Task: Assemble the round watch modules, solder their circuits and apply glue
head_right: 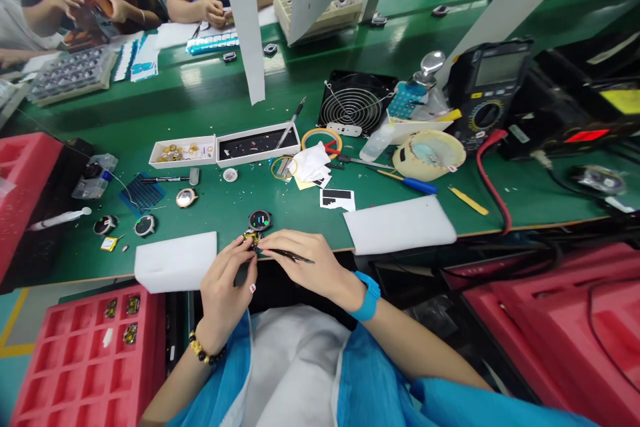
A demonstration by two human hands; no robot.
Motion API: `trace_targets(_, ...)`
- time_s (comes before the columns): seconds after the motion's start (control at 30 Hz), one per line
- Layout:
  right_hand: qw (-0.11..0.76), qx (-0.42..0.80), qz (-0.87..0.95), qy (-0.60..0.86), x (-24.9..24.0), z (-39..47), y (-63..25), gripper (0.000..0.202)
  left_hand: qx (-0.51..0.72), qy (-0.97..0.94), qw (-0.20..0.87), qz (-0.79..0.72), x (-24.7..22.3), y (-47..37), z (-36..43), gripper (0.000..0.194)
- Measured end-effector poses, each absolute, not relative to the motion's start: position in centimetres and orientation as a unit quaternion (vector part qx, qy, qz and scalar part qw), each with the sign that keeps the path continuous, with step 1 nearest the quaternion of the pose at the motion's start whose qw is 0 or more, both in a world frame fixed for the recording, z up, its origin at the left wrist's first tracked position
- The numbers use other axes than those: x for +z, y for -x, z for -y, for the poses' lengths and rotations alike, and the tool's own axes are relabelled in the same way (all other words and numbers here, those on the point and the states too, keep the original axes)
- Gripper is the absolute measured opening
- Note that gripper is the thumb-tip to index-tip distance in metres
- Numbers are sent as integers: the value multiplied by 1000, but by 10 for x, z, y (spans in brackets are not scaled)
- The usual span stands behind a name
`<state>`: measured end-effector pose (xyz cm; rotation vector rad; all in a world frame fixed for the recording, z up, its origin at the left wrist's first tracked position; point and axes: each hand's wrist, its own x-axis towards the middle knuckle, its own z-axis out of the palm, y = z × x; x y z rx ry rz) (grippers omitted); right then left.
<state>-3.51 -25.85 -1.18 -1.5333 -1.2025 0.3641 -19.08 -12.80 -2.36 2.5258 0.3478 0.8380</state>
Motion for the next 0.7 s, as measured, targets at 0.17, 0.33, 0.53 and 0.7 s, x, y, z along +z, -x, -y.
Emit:
trace_targets(0.17,550,177,493,651,-8,255,33,16,312,-919,219,-98,-24,189,124,24)
trace_targets(0.33,540,191,460,678,-6,251,31,13,316,-917,230,-76,-28,189,120,26)
trace_targets(0.53,536,195,447,689,-5,247,30,14,302,-928,216,-21,-29,191,110,30)
trace_targets(0.7,536,200,434,697,-3,247,29,14,300,-931,208,-13,-32,193,106,32)
